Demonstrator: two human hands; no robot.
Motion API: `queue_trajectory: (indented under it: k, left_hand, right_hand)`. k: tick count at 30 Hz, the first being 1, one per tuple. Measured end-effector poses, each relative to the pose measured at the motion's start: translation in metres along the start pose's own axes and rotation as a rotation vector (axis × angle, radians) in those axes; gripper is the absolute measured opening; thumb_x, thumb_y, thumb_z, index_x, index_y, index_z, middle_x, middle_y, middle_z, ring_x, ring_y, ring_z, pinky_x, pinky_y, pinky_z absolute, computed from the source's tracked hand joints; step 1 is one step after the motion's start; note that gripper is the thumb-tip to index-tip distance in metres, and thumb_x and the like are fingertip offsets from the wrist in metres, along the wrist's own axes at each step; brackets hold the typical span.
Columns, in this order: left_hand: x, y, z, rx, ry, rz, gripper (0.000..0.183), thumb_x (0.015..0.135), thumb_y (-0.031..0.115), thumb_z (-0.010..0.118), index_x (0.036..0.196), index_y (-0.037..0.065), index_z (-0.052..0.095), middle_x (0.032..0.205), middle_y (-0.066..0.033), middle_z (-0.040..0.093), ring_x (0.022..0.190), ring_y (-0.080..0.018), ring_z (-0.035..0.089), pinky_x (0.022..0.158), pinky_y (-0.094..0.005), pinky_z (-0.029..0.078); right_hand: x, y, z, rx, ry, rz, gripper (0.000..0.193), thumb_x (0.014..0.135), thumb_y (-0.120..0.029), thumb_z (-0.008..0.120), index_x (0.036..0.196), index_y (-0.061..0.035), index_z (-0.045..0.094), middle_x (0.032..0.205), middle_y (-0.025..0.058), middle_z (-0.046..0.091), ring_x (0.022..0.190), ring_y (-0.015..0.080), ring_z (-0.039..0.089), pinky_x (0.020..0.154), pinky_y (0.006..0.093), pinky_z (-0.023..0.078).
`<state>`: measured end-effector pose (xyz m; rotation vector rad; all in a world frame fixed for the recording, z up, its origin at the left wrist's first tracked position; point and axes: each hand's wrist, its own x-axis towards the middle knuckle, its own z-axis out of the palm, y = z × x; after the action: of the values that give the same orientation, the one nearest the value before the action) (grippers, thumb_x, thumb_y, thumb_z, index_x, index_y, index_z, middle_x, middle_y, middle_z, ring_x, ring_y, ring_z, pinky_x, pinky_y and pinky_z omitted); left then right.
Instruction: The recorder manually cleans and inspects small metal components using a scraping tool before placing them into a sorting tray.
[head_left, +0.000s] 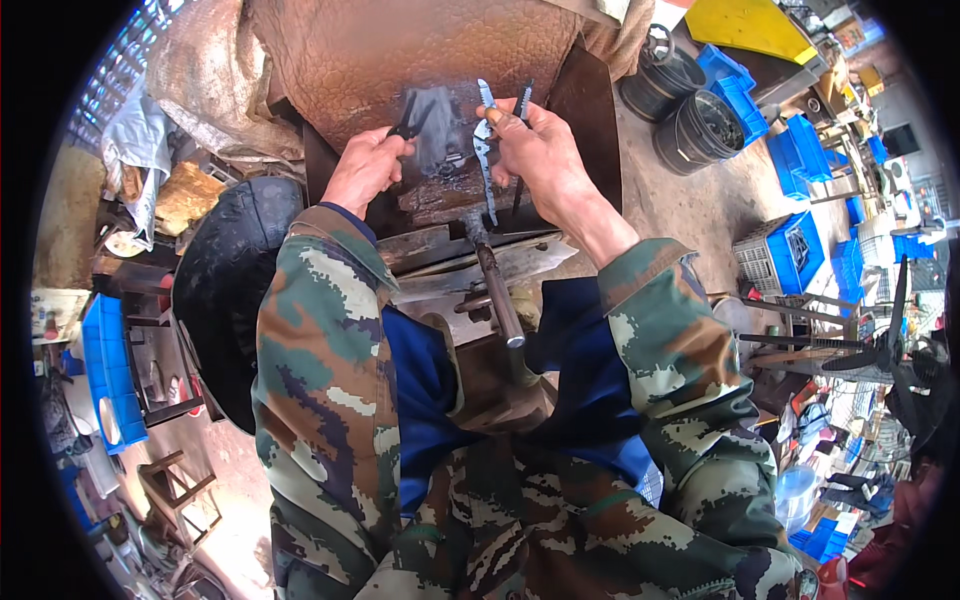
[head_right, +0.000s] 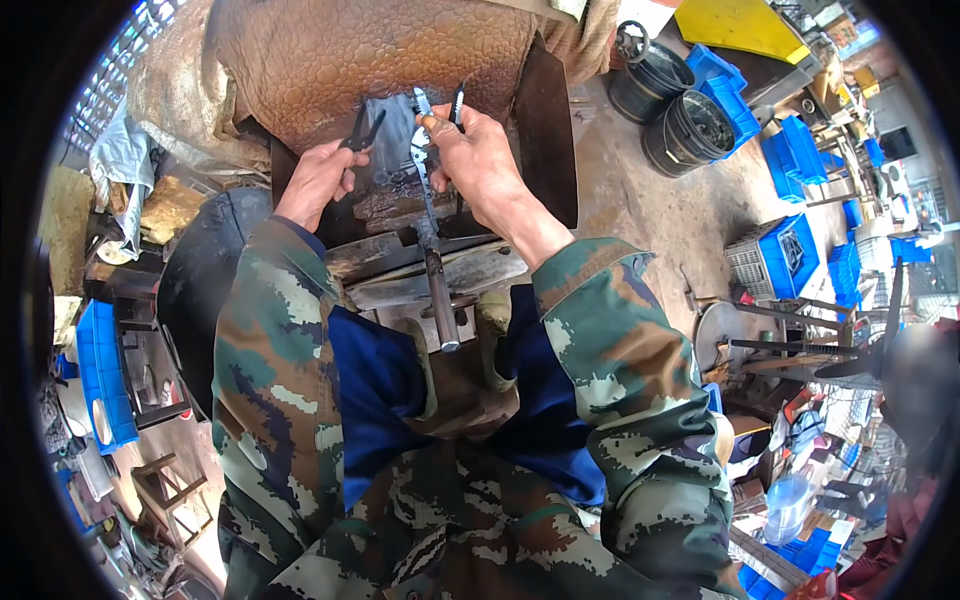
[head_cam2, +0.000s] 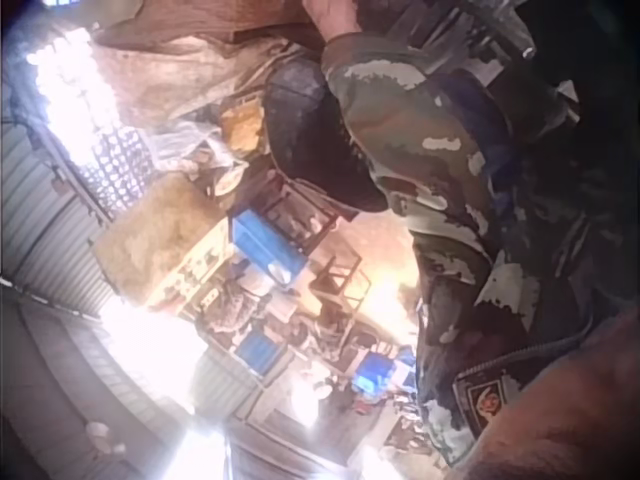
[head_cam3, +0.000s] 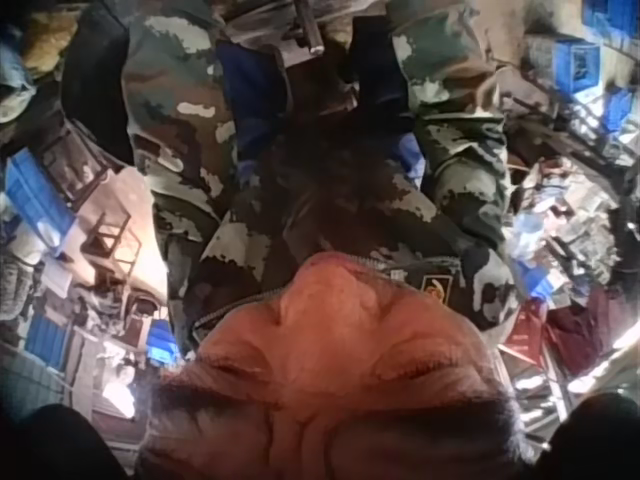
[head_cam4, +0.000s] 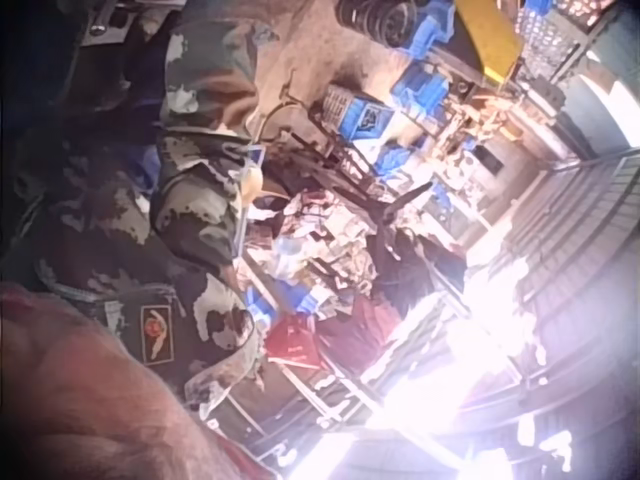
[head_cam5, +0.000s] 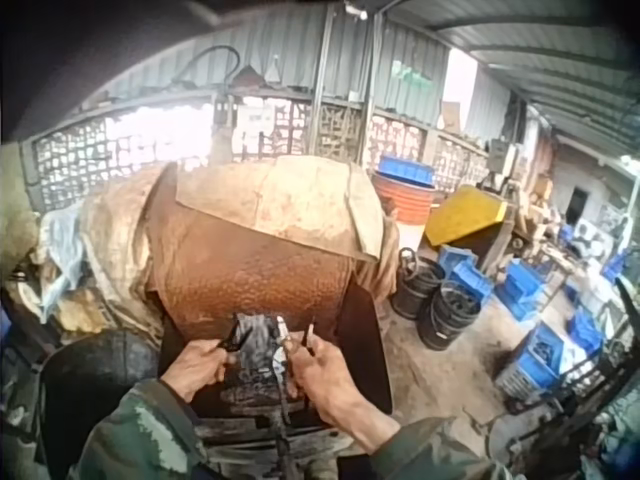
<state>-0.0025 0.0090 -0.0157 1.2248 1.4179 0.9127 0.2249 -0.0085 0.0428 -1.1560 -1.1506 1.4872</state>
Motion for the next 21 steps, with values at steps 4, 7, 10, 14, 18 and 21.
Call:
queue_trajectory:
  k: [4, 7, 10, 14, 18, 21]
  left_hand:
    - [0.007, 0.001, 0.006, 0.233, -0.077, -0.015, 0.027, 0.094, 0.016, 0.056, 0.109, -0.001, 0.070, 0.084, -0.0017, 0.064, 0.065, -0.0068, 0.053, 0.053, -0.0222, 0.041]
    - [0.003, -0.004, 0.010, 0.283, -0.142, 0.081, 0.026, 0.090, 0.013, 0.057, 0.105, -0.003, 0.072, 0.076, -0.0025, 0.059, 0.068, -0.0120, 0.054, 0.065, -0.0310, 0.047]
    - [0.006, -0.015, 0.006, 0.297, -0.182, 0.178, 0.027, 0.089, 0.011, 0.057, 0.105, -0.005, 0.071, 0.086, -0.0065, 0.062, 0.074, -0.0150, 0.057, 0.070, -0.0326, 0.048]
    - [0.012, -0.021, 0.005, 0.393, -0.152, 0.338, 0.027, 0.088, 0.009, 0.056, 0.106, -0.006, 0.070, 0.094, -0.0101, 0.062, 0.080, -0.0184, 0.059, 0.073, -0.0337, 0.048]
    - [0.005, -0.019, -0.002, 0.350, -0.211, 0.249, 0.028, 0.089, 0.005, 0.055, 0.109, -0.006, 0.070, 0.091, -0.0026, 0.055, 0.078, -0.0130, 0.053, 0.073, -0.0280, 0.044]
    - [0.001, -0.015, -0.005, 0.384, -0.223, 0.258, 0.027, 0.087, 0.007, 0.056, 0.108, -0.003, 0.071, 0.091, -0.0081, 0.059, 0.081, -0.0197, 0.058, 0.075, -0.0329, 0.047]
  right_hand:
    - [0.000, -0.002, -0.015, -0.026, -0.033, -0.039, 0.022, 0.102, -0.017, 0.057, 0.113, 0.0015, 0.059, 0.081, 0.0041, 0.055, 0.052, 0.0112, 0.049, 0.047, 0.0277, 0.042]
    - [-0.002, -0.002, -0.017, 0.015, -0.027, -0.059, 0.021, 0.102, -0.019, 0.057, 0.111, 0.0005, 0.061, 0.081, 0.0032, 0.054, 0.051, 0.0106, 0.046, 0.047, 0.0274, 0.043]
    - [-0.003, -0.004, -0.017, 0.057, -0.007, -0.072, 0.021, 0.103, -0.020, 0.058, 0.107, -0.0011, 0.064, 0.075, 0.0009, 0.052, 0.050, 0.0095, 0.044, 0.047, 0.0271, 0.043]
    - [-0.006, -0.009, -0.019, 0.057, -0.028, -0.128, 0.021, 0.103, -0.023, 0.057, 0.104, -0.0040, 0.067, 0.062, -0.0032, 0.045, 0.050, 0.0073, 0.040, 0.047, 0.0273, 0.043]
    - [-0.013, -0.012, -0.020, 0.066, -0.012, -0.154, 0.022, 0.103, -0.024, 0.056, 0.104, -0.0038, 0.067, 0.061, -0.0030, 0.045, 0.050, 0.0075, 0.041, 0.049, 0.0273, 0.043]
    - [-0.017, -0.016, -0.018, 0.073, -0.025, -0.154, 0.022, 0.103, -0.023, 0.056, 0.105, -0.0035, 0.067, 0.062, -0.0026, 0.046, 0.051, 0.0078, 0.043, 0.050, 0.0271, 0.044]
